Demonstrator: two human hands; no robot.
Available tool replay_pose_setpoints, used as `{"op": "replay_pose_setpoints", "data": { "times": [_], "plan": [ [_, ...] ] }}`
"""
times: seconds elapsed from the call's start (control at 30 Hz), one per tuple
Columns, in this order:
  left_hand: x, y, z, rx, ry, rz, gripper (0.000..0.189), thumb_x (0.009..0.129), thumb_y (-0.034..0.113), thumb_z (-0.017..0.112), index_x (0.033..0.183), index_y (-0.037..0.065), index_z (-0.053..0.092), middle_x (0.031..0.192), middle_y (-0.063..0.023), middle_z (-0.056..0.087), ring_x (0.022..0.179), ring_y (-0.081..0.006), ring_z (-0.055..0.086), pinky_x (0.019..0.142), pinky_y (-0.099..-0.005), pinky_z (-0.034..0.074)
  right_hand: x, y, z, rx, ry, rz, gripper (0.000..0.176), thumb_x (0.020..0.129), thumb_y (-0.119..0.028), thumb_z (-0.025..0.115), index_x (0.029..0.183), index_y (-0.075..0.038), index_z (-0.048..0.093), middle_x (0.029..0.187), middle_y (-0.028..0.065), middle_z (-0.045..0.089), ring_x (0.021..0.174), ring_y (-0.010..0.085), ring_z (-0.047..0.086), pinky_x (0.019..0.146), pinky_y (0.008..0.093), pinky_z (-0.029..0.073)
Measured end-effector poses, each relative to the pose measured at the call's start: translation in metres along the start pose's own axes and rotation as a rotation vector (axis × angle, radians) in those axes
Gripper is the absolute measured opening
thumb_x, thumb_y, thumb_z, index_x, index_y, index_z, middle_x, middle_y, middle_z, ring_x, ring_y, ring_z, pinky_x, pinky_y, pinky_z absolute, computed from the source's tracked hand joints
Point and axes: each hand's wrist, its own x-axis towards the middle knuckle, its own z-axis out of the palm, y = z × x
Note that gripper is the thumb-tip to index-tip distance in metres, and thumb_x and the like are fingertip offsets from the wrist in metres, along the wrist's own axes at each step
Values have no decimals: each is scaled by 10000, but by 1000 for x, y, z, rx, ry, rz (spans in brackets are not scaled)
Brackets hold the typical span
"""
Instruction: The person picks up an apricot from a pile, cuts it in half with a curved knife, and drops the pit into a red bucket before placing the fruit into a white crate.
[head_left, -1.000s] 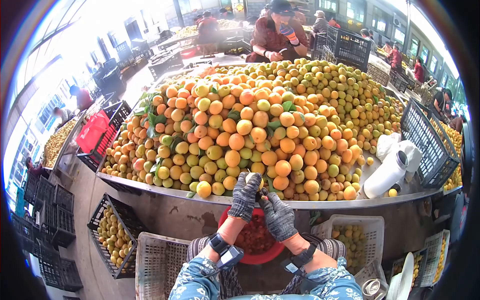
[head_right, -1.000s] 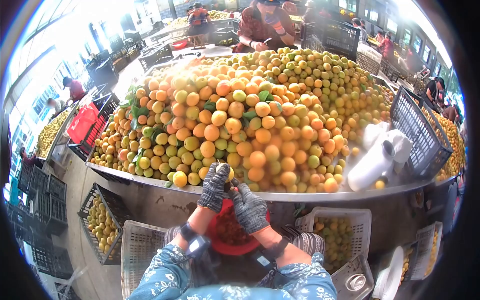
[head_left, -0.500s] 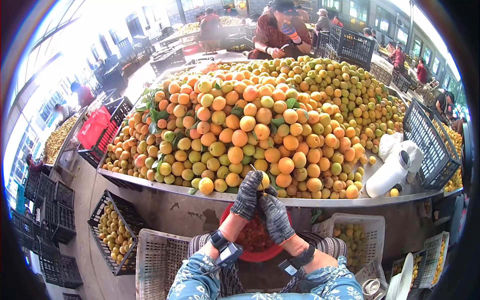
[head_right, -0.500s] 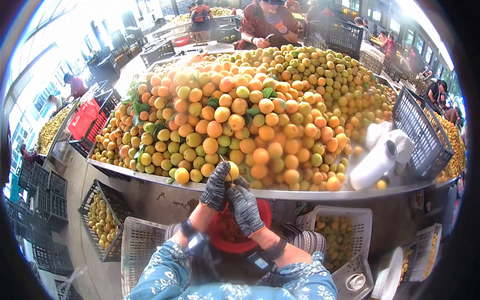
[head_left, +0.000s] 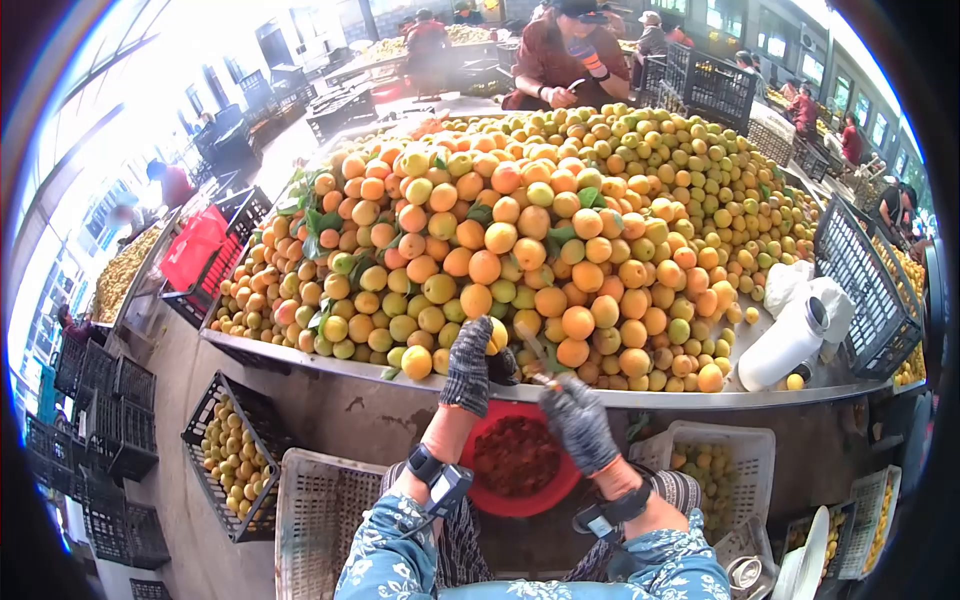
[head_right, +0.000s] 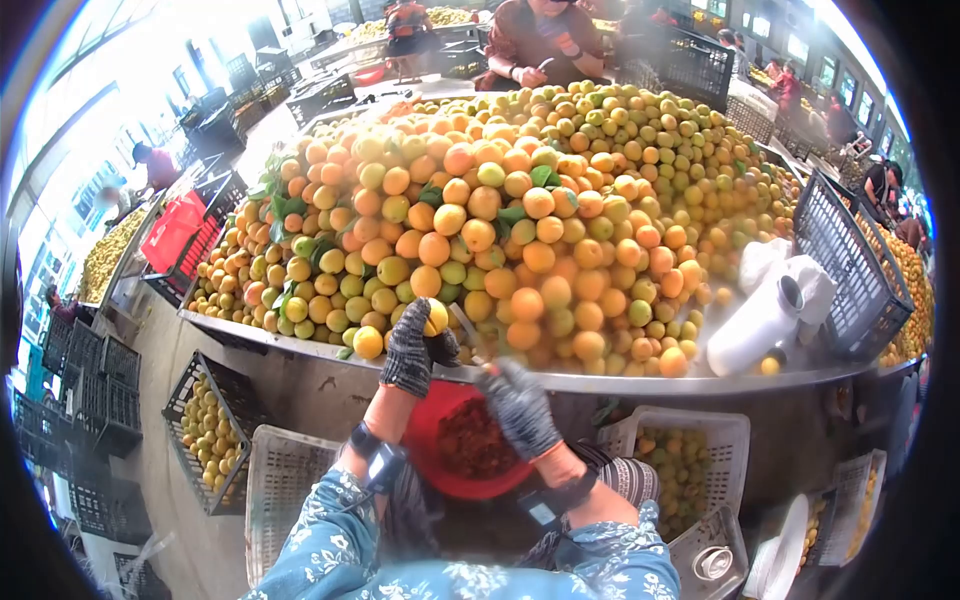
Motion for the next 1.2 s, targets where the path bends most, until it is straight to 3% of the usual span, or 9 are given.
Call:
{"op": "replay_pose_setpoints", "data": {
  "times": [0.03,0.13,0.27,0.4,0.8,1.07,1.13,1.17,1.2],
  "plan": [
    [1,3,-6,35,-12,-44,279,909,397,576,891,118,564,644,-52,561,455,-170,540,405,-282,435,1,-10,-6,227,18,219,120,909,-175,615,906,-56,598,775,-7,579,667,76,541,593,226,461],
    [-17,2,7,206,-162,-114,505,878,594,502,856,94,570,525,-102,551,363,-217,505,336,-308,422,17,-19,-16,276,124,63,182,808,-116,717,933,-71,592,776,-23,560,683,49,527,600,195,454],
    [-34,-9,29,308,-267,-218,448,910,529,494,969,90,562,609,-79,573,421,-193,526,352,-290,396,25,-27,-24,216,58,-43,555,691,-41,789,1203,-53,574,922,-5,615,862,84,581,753,231,503],
    [-45,-8,41,450,-305,-298,434,901,518,513,1062,121,581,722,-36,598,471,-149,526,375,-263,382,28,-32,-23,4,-30,-226,645,633,-78,830,1217,-27,560,1034,38,645,973,124,586,899,285,477],
    [-57,-35,58,-95,-247,-331,323,879,433,603,977,126,593,688,8,592,477,-119,548,371,-215,406,15,-30,-23,398,37,-11,444,607,14,734,1035,17,618,935,25,630,832,112,589,752,255,504],
    [-61,-35,60,-215,-182,-384,277,878,381,609,989,127,616,778,-9,640,577,-125,622,435,-228,501,14,-38,-18,-159,188,-474,397,588,3,701,978,-5,633,890,49,615,819,162,599,741,303,502],
    [-60,-42,56,550,-307,494,284,879,383,608,988,121,615,796,-14,647,612,-131,635,467,-233,524,14,-38,-17,-219,204,-467,397,577,-35,705,967,-20,635,888,68,617,823,187,610,759,309,499],
    [-61,-39,58,549,-306,494,284,879,383,608,988,121,615,796,-14,647,612,-131,635,467,-233,524,13,-39,-16,-279,222,-461,399,566,-73,709,956,-35,636,885,87,620,828,213,620,777,314,496],
    [-62,-34,60,108,-256,18,289,881,384,606,996,119,611,801,-16,648,619,-132,636,476,-235,528,13,-39,-15,-279,221,-460,399,566,-73,709,956,-35,636,885,87,620,828,213,620,777,314,496]
  ]
}}
